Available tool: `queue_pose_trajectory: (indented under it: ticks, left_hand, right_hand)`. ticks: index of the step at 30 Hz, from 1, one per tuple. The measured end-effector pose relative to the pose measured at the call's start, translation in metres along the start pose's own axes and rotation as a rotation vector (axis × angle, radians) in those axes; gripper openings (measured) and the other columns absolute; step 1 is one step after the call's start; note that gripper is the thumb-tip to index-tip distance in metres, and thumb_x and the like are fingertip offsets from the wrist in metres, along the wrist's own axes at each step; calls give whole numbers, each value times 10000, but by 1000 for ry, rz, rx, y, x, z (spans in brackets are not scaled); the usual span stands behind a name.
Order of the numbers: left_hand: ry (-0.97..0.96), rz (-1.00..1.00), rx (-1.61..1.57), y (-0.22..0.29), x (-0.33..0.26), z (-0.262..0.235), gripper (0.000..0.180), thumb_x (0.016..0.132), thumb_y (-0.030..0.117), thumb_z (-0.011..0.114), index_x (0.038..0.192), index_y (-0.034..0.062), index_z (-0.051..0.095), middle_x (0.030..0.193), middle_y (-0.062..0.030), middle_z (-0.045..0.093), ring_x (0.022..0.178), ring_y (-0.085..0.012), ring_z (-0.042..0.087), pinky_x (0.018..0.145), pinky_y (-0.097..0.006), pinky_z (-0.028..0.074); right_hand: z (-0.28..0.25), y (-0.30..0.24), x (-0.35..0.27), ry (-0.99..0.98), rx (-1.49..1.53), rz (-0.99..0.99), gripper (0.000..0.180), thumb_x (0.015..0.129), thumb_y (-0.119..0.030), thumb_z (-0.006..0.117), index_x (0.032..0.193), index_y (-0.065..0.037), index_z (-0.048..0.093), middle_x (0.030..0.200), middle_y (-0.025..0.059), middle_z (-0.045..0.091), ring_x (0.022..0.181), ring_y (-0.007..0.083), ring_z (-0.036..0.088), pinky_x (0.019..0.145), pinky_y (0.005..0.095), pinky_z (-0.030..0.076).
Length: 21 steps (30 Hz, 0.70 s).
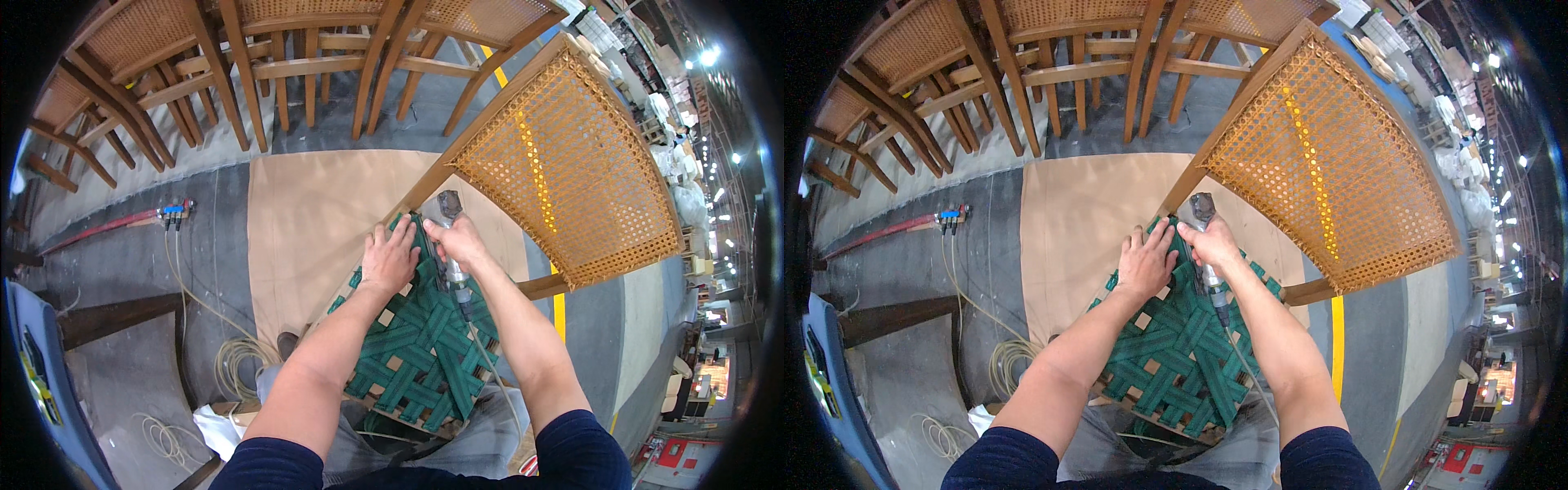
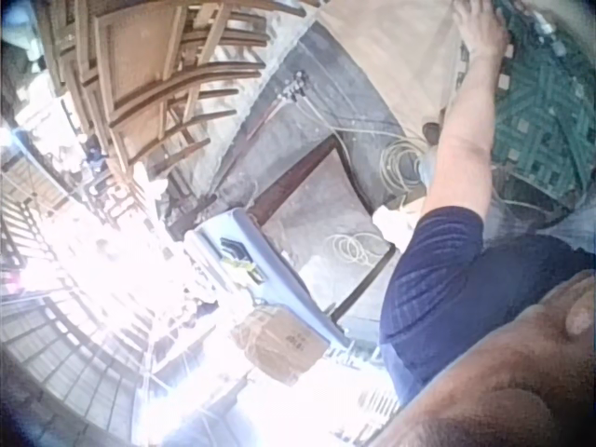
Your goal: The person weaves green straps into a wooden chair seat frame, securing them with a staple gun and trimming excess material with scissors. The person adjusts the straps and staples them in place to form a woven seat pattern.
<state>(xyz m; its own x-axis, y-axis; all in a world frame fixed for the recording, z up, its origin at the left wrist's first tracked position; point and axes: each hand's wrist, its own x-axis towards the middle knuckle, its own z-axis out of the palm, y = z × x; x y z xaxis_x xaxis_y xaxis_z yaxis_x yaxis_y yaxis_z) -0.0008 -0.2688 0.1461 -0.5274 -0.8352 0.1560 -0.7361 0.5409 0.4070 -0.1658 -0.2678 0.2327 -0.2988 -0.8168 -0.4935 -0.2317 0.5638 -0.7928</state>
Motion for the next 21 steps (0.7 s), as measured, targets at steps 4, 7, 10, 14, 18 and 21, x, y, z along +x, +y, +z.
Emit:
queue_pose_trajectory:
  ticks: [4,7,10,14,18,21]
  left_hand:
    - [4,40,-24,-5,-2,4,473,1035,353,604,1455,138,632,1565,-13,556,1396,-453,481,1149,-566,400]
    - [75,59,-106,-7,-4,6,377,1028,316,606,1329,117,716,1487,-16,629,1396,-447,468,1155,-582,393]
    - [108,60,-162,-8,-6,6,307,993,280,656,1227,119,770,1394,-19,695,1381,-486,507,1143,-589,416]
    - [195,71,-244,-8,-6,3,236,961,258,675,1076,107,814,1296,-22,749,1362,-503,528,1136,-586,432]
    - [201,62,-295,-9,-6,2,210,940,248,687,998,100,824,1242,-34,776,1341,-512,548,1122,-575,447]
    - [203,59,-305,-10,-6,3,205,930,247,694,974,98,827,1225,-46,785,1338,-515,553,1112,-569,455]
  right_hand:
    - [0,1,-1,-18,34,-15,241,1008,-242,749,1091,-40,647,834,32,658,523,110,550,427,296,448]
    - [-2,0,0,-43,52,-1,239,1013,-253,744,1092,-43,660,853,37,665,533,110,548,439,293,454]
    - [-5,-2,0,-84,57,16,257,1009,-267,749,1094,-43,658,854,40,658,535,112,547,446,293,460]
    - [-5,-5,-1,-116,63,19,248,1011,-239,745,1132,-47,644,851,26,657,553,105,549,453,301,456]
    - [-3,-3,-3,-132,54,4,262,1008,-250,749,1132,-41,654,864,37,662,547,111,551,452,298,453]
    - [-3,-1,-3,-158,49,-17,297,1004,-267,755,1135,-20,656,887,62,674,537,122,554,446,296,450]
